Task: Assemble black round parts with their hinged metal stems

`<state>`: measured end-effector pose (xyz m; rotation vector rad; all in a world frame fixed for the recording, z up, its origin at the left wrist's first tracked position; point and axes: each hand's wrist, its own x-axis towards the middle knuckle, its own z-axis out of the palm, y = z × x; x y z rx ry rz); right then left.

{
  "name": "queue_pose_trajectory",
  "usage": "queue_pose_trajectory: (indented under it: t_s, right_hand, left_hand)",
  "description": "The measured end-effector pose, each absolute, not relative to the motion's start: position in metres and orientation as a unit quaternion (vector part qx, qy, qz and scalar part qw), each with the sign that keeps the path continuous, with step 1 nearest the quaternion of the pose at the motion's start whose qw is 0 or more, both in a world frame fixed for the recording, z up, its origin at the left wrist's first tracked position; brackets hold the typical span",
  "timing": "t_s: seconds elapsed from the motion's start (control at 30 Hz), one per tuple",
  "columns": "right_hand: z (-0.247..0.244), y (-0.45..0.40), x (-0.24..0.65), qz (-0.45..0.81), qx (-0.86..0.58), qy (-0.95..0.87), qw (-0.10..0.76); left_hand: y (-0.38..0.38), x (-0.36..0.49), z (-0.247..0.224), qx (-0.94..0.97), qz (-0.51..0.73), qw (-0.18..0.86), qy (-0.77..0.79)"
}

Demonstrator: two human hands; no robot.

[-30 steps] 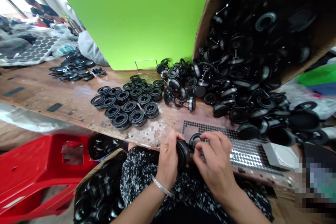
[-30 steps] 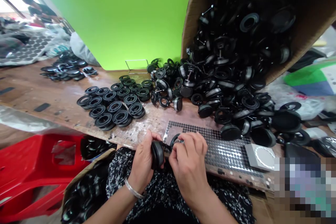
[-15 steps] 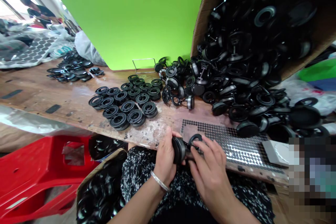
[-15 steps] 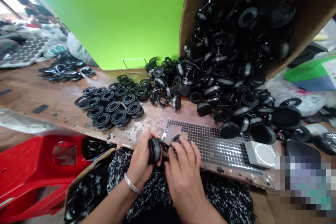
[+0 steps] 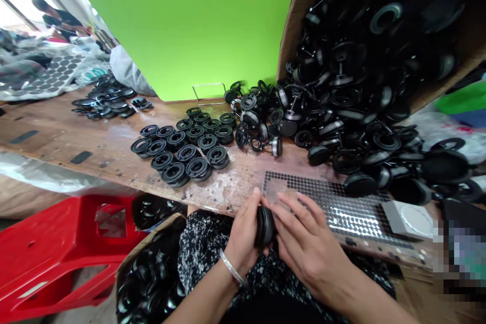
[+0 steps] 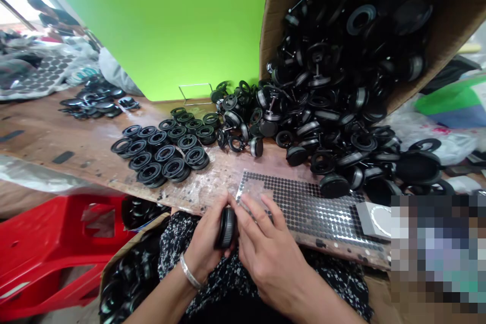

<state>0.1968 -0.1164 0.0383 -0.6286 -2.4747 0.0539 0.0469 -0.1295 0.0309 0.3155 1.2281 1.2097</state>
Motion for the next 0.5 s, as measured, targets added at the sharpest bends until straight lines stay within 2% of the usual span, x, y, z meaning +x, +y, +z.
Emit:
queue_pose_trajectory:
  t_s: [0.1, 0.27, 0.37, 0.5]
  right_hand:
    - [0.035, -0.112, 0.207, 0.172, -0.253, -0.89, 0.337]
    - [0.026, -0.097, 0.209, 0.478, -0.406, -0.625, 0.466]
    - [0.024, -0.098, 0.196, 0.562, -0.402, -0.56, 0.457]
    - [0.031, -0.107, 0.185, 0.573, -0.424, -0.562, 0.42]
  left_hand:
    - [-0.128, 0.044, 0.037, 0.185, 0.526, 0.647, 0.52]
    - [-0.122, 0.04, 0.04, 0.14, 0.546, 0.709, 0.424]
    - [-0.123, 0.04, 0.036, 0.134, 0.53, 0.728, 0.414]
    - [-0.135, 0.041, 0.033, 0.155, 0.51, 0.732, 0.425]
